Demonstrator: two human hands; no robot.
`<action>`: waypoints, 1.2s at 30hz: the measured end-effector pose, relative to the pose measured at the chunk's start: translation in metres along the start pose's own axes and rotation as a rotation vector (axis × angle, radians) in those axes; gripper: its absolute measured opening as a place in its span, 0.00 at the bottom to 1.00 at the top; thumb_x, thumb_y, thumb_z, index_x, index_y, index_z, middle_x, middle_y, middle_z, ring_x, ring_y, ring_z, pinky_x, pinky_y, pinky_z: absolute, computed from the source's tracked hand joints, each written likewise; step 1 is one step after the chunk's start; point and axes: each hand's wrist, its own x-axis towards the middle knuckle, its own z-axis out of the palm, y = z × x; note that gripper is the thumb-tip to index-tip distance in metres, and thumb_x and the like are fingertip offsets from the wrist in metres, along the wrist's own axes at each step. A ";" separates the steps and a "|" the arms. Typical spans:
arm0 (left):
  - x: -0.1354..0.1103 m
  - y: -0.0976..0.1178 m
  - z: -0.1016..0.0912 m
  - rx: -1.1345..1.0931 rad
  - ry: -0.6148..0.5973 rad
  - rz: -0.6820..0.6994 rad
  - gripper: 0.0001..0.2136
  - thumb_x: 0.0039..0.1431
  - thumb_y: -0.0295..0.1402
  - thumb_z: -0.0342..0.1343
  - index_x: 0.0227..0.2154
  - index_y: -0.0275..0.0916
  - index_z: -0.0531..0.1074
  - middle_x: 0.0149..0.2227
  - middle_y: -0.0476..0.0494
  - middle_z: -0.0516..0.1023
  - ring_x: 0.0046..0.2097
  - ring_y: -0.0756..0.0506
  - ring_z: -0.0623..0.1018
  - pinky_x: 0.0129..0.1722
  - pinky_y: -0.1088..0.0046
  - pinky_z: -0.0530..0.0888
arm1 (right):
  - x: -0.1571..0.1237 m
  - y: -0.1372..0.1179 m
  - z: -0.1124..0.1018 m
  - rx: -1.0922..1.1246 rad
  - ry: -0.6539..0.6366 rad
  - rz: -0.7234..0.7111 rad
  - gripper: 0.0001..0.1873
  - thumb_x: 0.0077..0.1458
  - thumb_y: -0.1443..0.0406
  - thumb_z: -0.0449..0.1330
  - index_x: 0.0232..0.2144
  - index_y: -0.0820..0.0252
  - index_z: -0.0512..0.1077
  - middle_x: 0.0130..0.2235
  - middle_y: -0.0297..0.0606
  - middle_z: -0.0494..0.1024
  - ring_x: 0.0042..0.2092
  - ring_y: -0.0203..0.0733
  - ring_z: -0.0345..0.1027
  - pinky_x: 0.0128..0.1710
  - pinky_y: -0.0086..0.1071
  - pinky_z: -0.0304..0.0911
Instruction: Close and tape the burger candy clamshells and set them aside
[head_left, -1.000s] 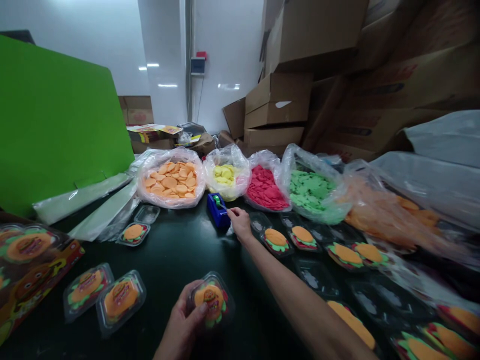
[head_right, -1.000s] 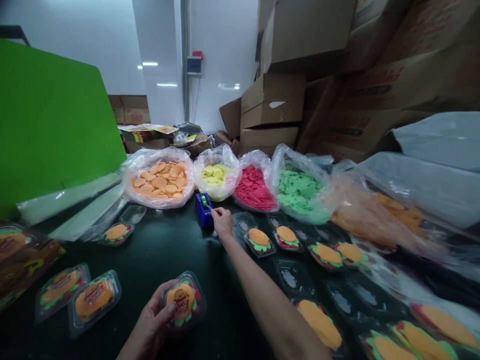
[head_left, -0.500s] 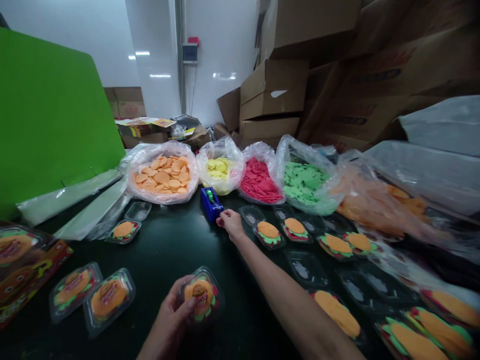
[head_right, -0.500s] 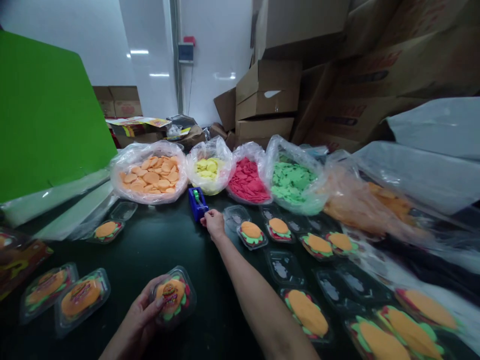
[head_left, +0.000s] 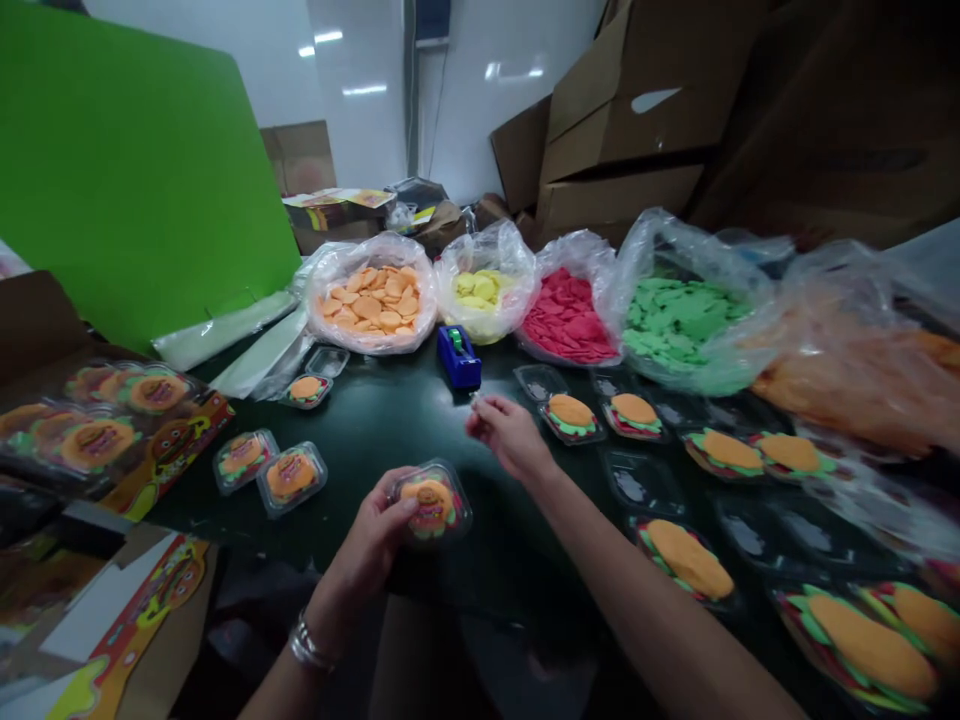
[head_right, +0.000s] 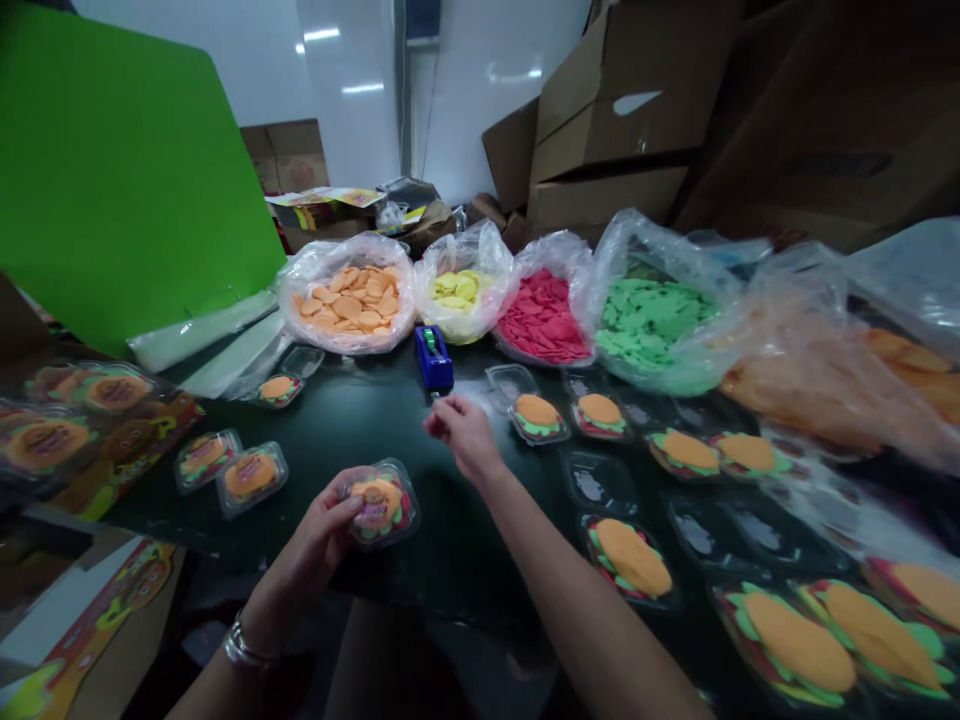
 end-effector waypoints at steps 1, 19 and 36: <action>-0.004 0.000 0.004 0.000 -0.023 -0.002 0.21 0.47 0.32 0.65 0.44 0.35 0.68 0.40 0.39 0.79 0.38 0.44 0.79 0.39 0.68 0.76 | -0.025 0.002 -0.008 0.029 -0.049 -0.010 0.10 0.53 0.60 0.61 0.28 0.62 0.68 0.25 0.31 0.73 0.29 0.34 0.69 0.34 0.31 0.66; 0.004 -0.023 0.069 -0.027 0.111 0.104 0.19 0.50 0.35 0.63 0.45 0.37 0.68 0.43 0.39 0.77 0.41 0.43 0.78 0.37 0.66 0.76 | -0.138 0.038 -0.035 0.143 -0.175 -0.207 0.12 0.56 0.59 0.58 0.25 0.60 0.67 0.20 0.29 0.70 0.25 0.33 0.64 0.29 0.28 0.59; -0.004 -0.025 0.072 -0.018 0.109 0.141 0.19 0.49 0.35 0.63 0.44 0.39 0.68 0.42 0.43 0.77 0.41 0.44 0.77 0.39 0.69 0.73 | -0.129 0.049 -0.029 0.026 -0.066 -0.064 0.18 0.48 0.53 0.63 0.20 0.60 0.66 0.17 0.29 0.67 0.21 0.33 0.58 0.23 0.28 0.54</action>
